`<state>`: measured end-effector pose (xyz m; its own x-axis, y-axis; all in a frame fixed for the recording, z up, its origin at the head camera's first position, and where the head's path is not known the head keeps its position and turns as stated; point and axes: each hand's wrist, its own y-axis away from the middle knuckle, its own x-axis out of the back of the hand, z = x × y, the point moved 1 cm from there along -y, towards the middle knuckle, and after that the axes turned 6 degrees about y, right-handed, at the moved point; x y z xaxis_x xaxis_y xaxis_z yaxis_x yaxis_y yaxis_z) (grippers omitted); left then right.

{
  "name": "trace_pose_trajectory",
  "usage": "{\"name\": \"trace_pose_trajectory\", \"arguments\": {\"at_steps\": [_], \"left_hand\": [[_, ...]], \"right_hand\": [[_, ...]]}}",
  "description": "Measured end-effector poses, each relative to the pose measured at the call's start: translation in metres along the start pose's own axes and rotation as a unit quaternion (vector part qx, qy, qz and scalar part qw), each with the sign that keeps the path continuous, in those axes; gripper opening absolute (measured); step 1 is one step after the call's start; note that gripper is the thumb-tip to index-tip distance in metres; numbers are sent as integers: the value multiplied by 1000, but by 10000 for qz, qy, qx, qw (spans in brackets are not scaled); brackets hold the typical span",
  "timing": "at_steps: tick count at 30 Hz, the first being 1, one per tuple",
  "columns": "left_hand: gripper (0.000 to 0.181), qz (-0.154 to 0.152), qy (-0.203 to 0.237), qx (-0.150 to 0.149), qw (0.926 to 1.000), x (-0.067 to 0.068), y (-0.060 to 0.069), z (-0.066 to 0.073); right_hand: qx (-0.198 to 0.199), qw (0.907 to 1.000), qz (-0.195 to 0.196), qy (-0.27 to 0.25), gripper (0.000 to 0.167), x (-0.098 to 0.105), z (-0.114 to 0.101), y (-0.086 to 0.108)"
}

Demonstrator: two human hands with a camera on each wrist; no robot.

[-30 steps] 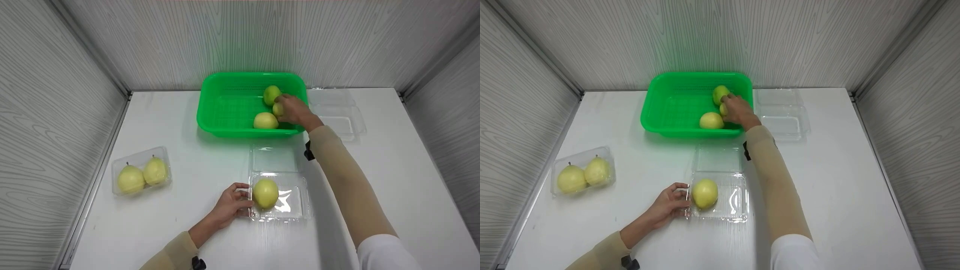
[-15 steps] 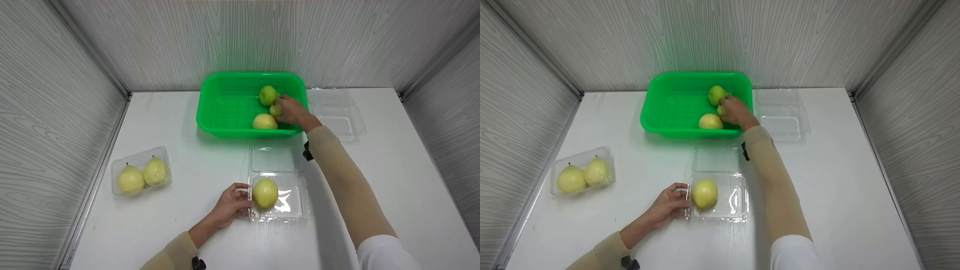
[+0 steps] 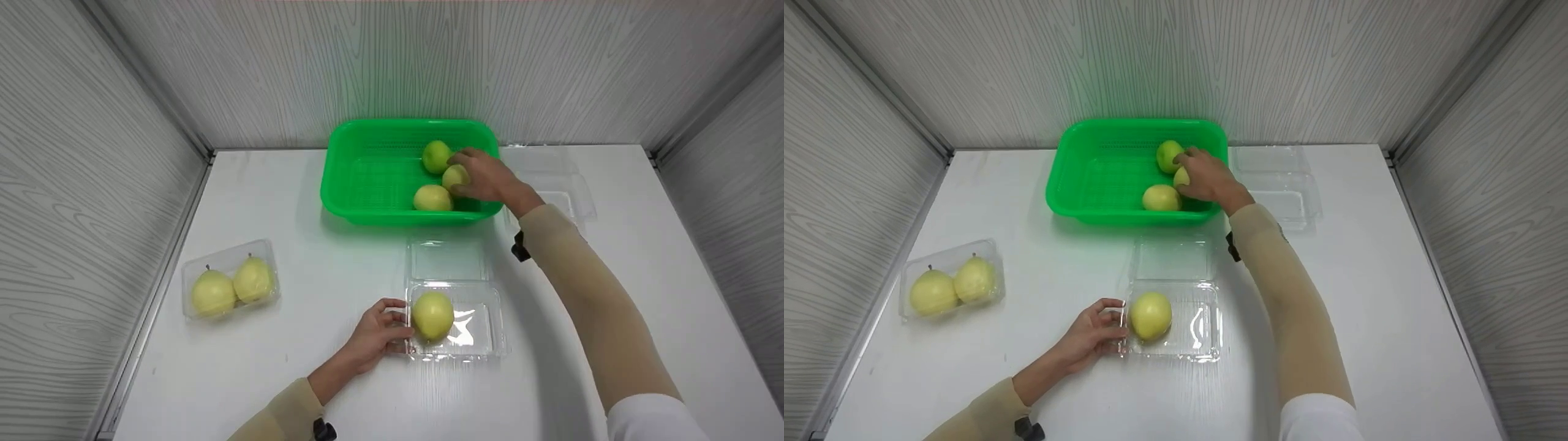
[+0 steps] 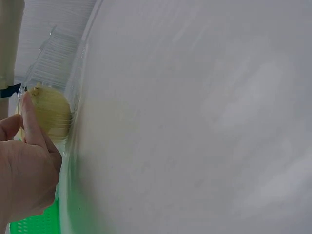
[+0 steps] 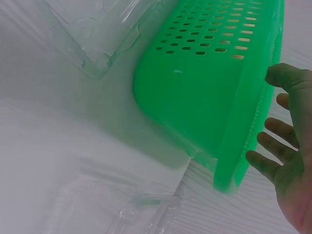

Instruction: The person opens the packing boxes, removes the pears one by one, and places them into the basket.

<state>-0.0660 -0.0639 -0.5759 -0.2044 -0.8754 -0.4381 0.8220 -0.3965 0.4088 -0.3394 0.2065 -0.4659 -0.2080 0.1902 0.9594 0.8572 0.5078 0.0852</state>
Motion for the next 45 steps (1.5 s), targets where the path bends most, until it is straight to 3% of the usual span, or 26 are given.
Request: {"name": "trace_pose_trajectory", "arguments": {"at_steps": [5, 17, 28, 37, 45], "left_hand": [[60, 17, -2, 13, 10000, 0, -1, 1], [60, 30, -25, -47, 10000, 1, -1, -1], [59, 32, 29, -55, 10000, 1, 0, -1], [61, 67, 32, -25, 10000, 1, 0, -1], [60, 52, 37, -36, 10000, -1, 0, -1]], "right_hand": [[124, 9998, -44, 127, 61, 10, -5, 11], [840, 9949, 317, 451, 66, 26, -23, 46], [1575, 9829, 602, 746, 72, 32, -40, 86], [2080, 9707, 850, 851, 74, 23, -49, 120], [2410, 9616, 951, 910, 77, 1, -62, 149]]}}
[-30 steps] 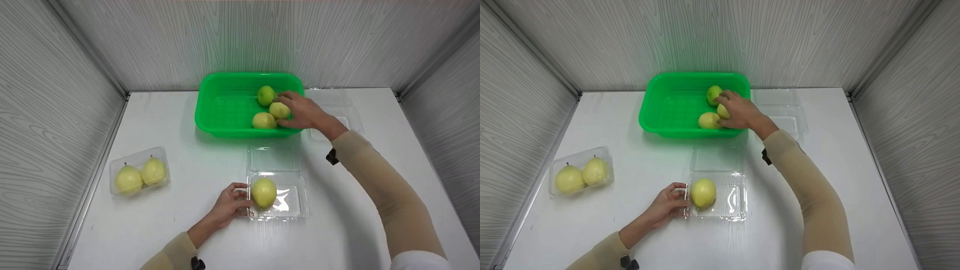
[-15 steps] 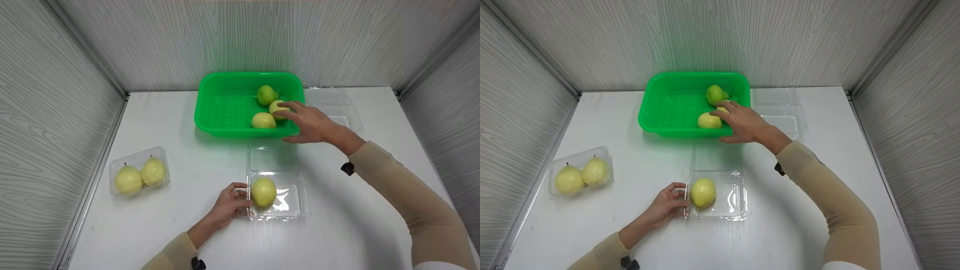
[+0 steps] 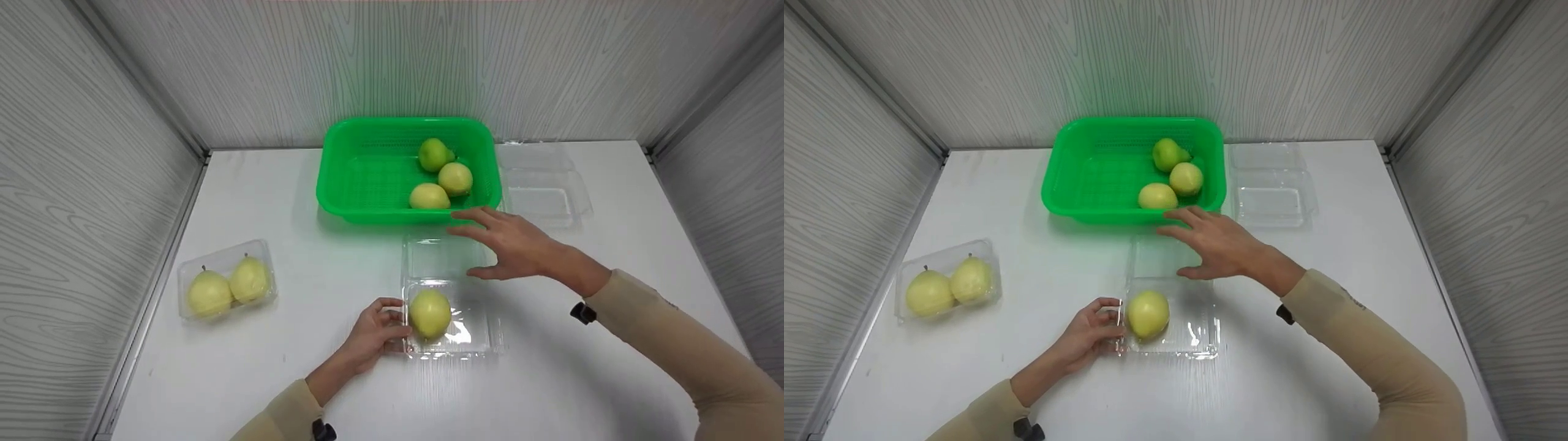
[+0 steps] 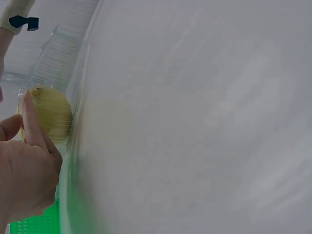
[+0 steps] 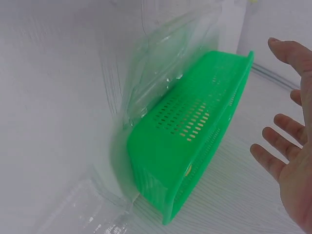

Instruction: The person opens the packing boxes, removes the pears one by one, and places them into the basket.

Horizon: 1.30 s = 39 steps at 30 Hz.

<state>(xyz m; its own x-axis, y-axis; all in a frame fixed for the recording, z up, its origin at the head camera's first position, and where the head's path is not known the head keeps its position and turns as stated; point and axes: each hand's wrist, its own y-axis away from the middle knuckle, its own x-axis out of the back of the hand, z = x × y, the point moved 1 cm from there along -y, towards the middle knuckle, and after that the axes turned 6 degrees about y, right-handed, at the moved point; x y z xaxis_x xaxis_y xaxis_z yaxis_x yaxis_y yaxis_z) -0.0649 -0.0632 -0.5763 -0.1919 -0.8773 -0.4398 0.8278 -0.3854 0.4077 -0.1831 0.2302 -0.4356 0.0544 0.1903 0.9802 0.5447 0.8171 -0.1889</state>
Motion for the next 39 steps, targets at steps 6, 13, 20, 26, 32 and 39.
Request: {"name": "trace_pose_trajectory", "arguments": {"at_steps": [6, 13, 20, 26, 32, 39], "left_hand": [[60, -44, 9, -14, 10000, 0, 0, 0], [60, -57, 31, 29, 10000, 0, 0, -1], [60, -63, -7, 48, 10000, 0, 0, -1], [59, 15, 1, 40, 10000, 0, 0, 0], [58, -7, 7, 29, 10000, 0, 0, -1], [57, -23, 44, -29, 10000, 0, -1, -2]], "right_hand": [[241, 9996, 111, -23, 78, -16, -20, 11], [342, 9989, 247, -186, 78, -39, -39, 20], [516, 9981, 273, -178, 74, -60, -54, 28], [843, 9951, 507, -119, 73, -73, -64, 29], [1013, 9926, 667, -10, 68, -83, -70, 29], [1029, 9931, 568, 13, 65, -91, -76, 27]]}}
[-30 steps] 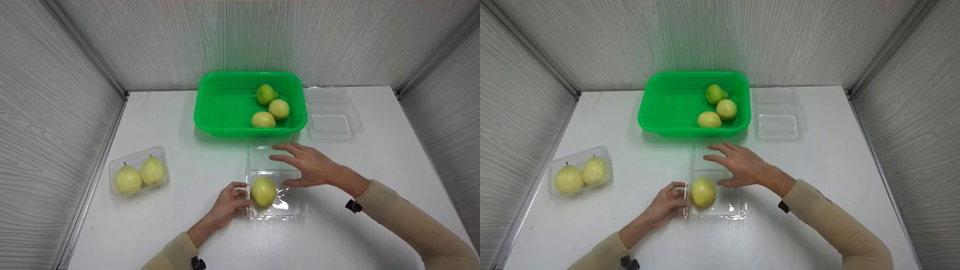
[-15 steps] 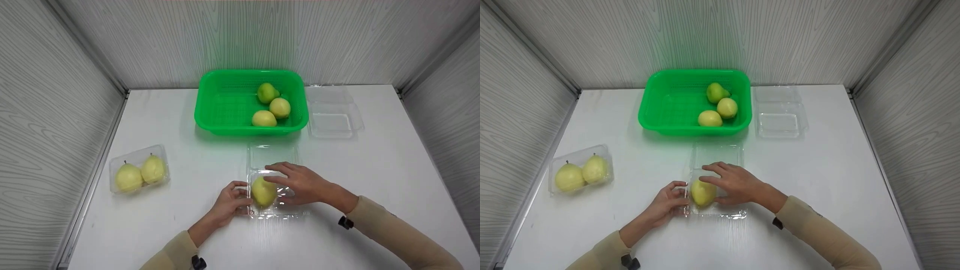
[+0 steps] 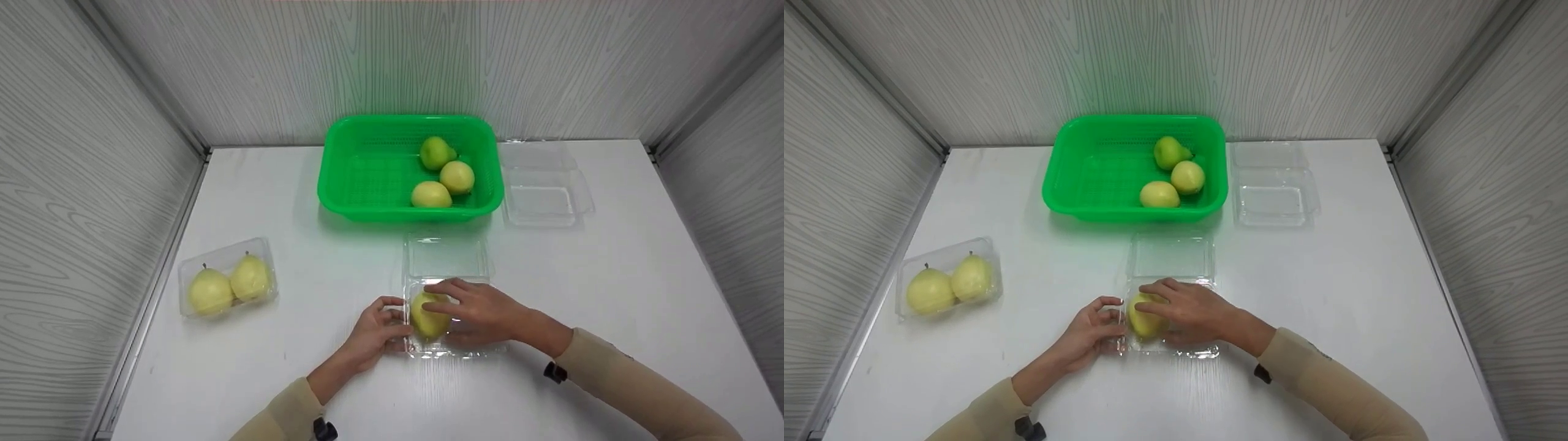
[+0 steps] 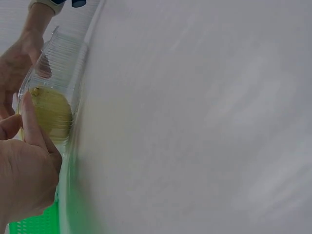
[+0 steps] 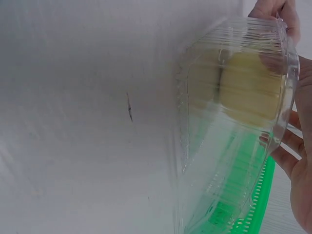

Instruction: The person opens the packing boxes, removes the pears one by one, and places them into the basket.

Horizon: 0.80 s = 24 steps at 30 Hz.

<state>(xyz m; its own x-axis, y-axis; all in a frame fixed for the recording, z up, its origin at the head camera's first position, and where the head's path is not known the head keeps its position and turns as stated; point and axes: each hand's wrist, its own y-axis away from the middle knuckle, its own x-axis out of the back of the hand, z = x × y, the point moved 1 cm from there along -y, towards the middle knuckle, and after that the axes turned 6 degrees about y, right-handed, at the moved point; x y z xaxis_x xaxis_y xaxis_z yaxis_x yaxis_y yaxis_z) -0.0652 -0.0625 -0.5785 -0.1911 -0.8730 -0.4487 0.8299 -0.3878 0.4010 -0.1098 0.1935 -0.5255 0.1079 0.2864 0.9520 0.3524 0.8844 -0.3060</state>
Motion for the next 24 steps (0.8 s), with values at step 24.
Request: {"name": "trace_pose_trajectory", "arguments": {"at_steps": [24], "left_hand": [[56, -36, 103, -37, 9999, -1, 1, 1]], "right_hand": [[-218, 9968, -753, 169, 70, -20, -8, -8]]}}
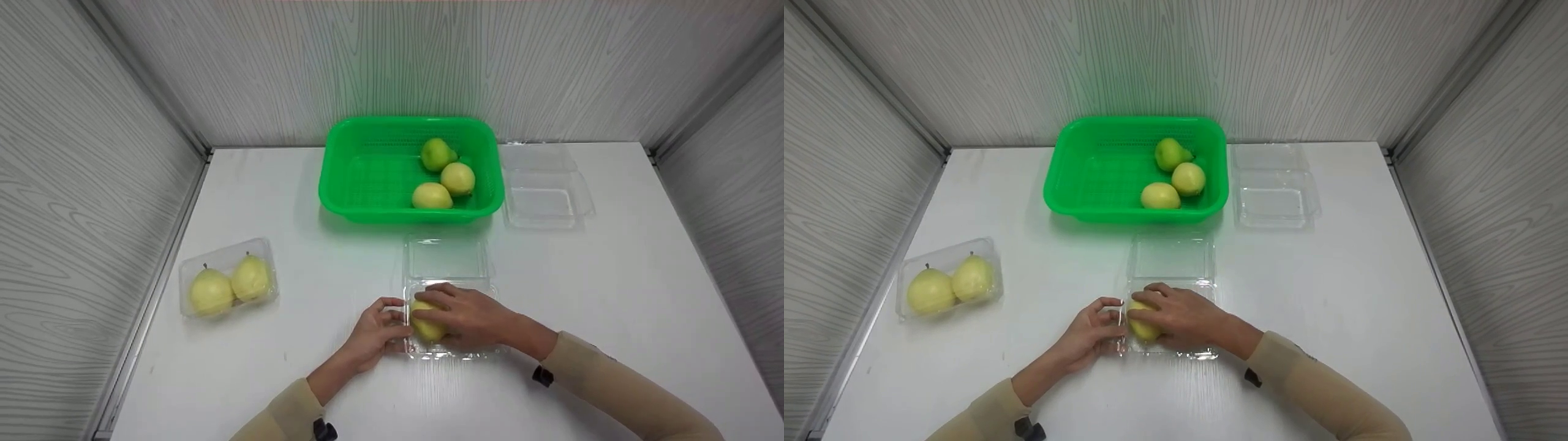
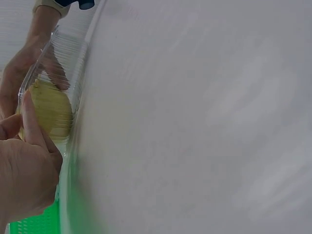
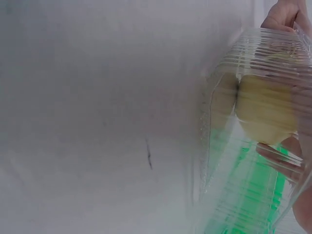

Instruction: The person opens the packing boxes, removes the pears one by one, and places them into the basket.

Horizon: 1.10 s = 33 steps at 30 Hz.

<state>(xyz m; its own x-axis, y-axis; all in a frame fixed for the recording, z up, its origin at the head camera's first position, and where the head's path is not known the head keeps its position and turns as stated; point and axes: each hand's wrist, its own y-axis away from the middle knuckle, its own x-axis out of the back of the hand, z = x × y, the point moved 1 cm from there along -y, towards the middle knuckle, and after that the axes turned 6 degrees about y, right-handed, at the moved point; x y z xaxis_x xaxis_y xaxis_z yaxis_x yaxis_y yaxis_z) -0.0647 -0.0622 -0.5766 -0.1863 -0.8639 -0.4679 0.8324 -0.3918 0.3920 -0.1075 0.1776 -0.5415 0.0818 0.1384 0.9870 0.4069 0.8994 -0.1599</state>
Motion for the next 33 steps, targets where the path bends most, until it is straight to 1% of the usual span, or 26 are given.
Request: {"name": "trace_pose_trajectory", "arguments": {"at_steps": [4, 12, 20, 25, 33], "left_hand": [[56, -7, 9, 9, 10000, 0, 0, 0], [57, -11, -3, 65, 10000, 0, 0, 0], [58, -39, -55, 61, 10000, -1, 1, 2], [58, -55, -53, 32, 10000, 0, 0, 1], [59, -8, -51, 49, 10000, -1, 0, 2]], "right_hand": [[22, 10000, -8, -5, 72, -2, 0, 0], [66, 10000, 16, 1, 69, 0, 0, 0], [160, 9999, 21, 13, 67, 4, 0, 0], [210, 9997, 51, 125, 66, 7, 1, 2], [302, 9993, 163, 172, 65, 17, 6, 6]]}}
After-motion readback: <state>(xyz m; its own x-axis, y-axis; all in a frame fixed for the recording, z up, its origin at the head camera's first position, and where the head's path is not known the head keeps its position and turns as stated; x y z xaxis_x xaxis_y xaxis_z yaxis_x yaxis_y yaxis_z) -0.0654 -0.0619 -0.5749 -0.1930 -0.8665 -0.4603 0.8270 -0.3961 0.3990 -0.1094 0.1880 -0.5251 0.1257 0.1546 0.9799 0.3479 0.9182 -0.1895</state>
